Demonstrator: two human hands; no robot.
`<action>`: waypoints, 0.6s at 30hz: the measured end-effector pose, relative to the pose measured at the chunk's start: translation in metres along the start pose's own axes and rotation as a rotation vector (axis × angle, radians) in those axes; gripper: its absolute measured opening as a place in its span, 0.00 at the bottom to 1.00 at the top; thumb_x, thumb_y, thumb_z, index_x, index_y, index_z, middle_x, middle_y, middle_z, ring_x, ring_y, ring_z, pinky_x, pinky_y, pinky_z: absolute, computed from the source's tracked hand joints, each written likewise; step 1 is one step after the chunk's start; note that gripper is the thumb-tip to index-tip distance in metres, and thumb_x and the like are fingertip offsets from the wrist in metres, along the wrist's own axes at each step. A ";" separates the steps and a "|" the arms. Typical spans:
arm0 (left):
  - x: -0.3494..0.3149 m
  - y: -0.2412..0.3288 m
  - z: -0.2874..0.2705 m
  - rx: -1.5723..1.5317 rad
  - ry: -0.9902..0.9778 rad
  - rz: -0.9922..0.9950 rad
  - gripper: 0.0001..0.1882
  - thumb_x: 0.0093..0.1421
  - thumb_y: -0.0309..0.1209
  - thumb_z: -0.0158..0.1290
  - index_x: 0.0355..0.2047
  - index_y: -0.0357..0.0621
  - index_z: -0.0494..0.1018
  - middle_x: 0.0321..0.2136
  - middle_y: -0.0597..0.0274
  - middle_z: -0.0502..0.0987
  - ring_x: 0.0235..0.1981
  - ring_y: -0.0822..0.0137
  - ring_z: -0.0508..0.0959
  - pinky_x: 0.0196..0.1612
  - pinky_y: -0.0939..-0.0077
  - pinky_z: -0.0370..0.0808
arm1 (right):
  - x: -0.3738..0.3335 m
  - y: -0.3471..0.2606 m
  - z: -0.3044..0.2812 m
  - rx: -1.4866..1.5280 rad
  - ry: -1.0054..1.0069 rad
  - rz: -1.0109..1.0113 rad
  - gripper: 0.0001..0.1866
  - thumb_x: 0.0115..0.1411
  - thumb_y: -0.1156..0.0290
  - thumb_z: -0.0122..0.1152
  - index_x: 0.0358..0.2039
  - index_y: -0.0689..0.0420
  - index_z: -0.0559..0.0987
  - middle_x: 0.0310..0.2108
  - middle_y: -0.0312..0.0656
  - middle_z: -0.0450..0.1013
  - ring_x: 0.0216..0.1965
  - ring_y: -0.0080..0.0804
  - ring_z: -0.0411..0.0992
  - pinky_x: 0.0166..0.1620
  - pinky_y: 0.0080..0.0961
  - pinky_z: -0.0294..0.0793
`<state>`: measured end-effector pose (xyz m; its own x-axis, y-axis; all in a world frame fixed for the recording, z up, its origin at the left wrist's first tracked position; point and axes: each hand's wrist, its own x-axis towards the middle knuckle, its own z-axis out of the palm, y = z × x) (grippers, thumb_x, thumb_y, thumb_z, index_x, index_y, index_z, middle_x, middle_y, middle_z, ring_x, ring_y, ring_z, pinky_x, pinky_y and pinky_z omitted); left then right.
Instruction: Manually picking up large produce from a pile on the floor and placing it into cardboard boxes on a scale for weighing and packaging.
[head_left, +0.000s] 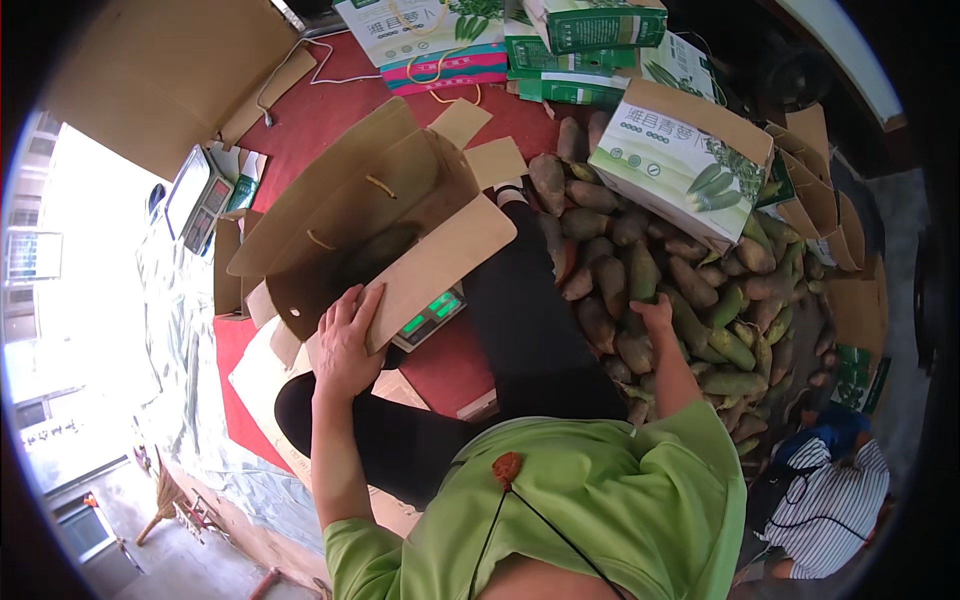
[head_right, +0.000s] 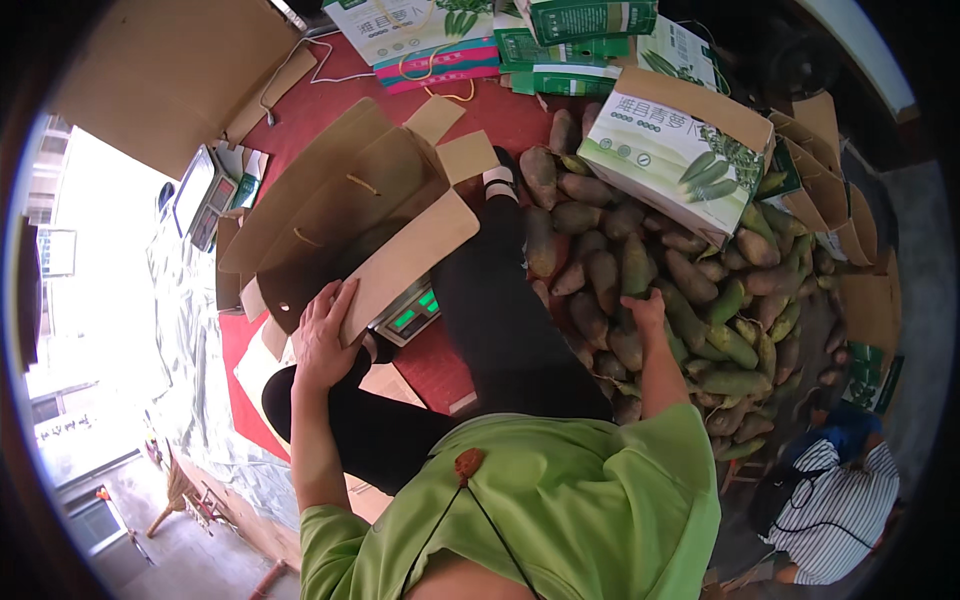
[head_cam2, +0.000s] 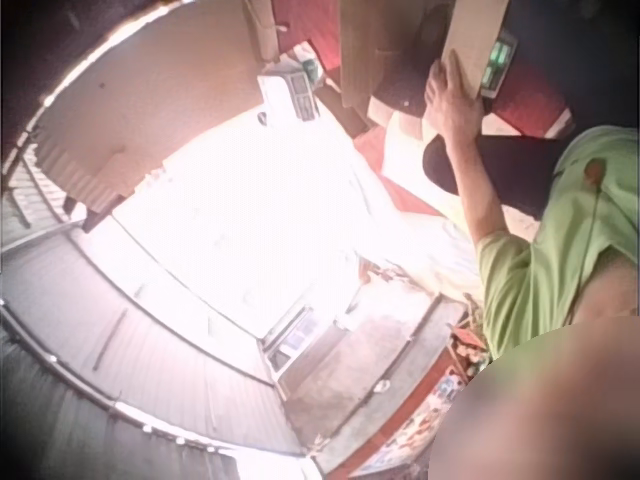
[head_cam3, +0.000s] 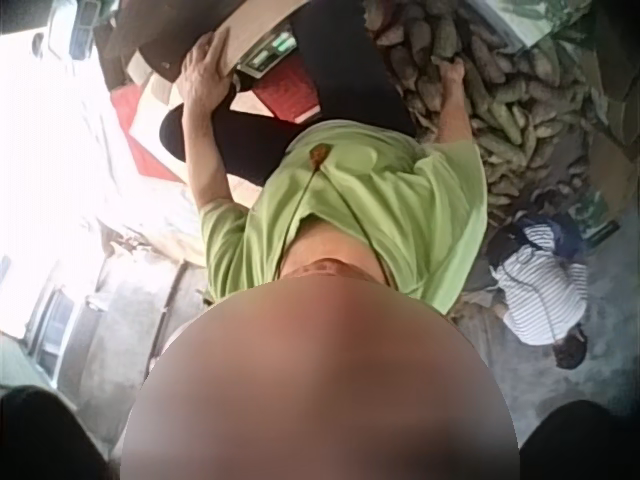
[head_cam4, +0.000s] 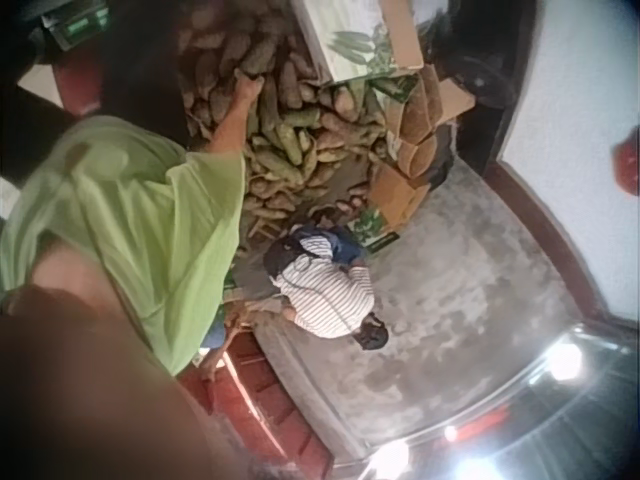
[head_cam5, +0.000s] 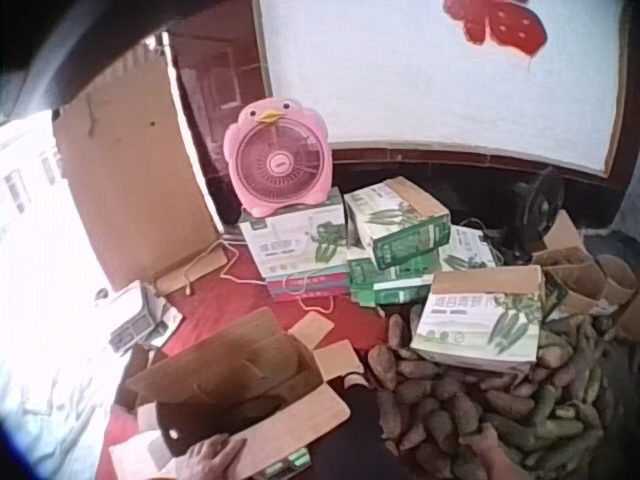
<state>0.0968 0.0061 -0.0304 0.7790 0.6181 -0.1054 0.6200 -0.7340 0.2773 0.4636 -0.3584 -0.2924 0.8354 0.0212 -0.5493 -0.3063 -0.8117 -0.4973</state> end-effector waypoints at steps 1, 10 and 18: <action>0.000 0.001 -0.002 -0.013 -0.020 -0.003 0.41 0.42 0.28 0.61 0.59 0.57 0.64 0.56 0.53 0.64 0.56 0.51 0.65 0.60 0.58 0.60 | 0.001 0.002 0.002 0.139 -0.032 -0.061 0.38 0.40 0.70 0.73 0.53 0.63 0.68 0.46 0.50 0.72 0.47 0.40 0.71 0.48 0.33 0.70; -0.006 -0.004 -0.003 -0.008 0.020 0.027 0.39 0.43 0.29 0.62 0.59 0.54 0.64 0.56 0.53 0.65 0.56 0.51 0.66 0.58 0.59 0.63 | -0.092 -0.194 -0.025 0.129 -0.179 -0.843 0.33 0.39 0.73 0.71 0.49 0.62 0.71 0.43 0.49 0.73 0.47 0.43 0.70 0.52 0.33 0.67; -0.007 -0.007 -0.003 -0.001 0.007 0.030 0.40 0.43 0.30 0.62 0.59 0.54 0.64 0.55 0.53 0.65 0.55 0.51 0.66 0.58 0.59 0.63 | -0.202 -0.359 -0.009 -0.160 -0.103 -1.538 0.31 0.38 0.70 0.72 0.46 0.55 0.72 0.44 0.42 0.71 0.49 0.45 0.67 0.52 0.44 0.63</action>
<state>0.0873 0.0078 -0.0290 0.7965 0.5979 -0.0904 0.5964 -0.7520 0.2808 0.4092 -0.0772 0.0030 0.2521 0.8981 0.3605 0.8445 -0.0222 -0.5351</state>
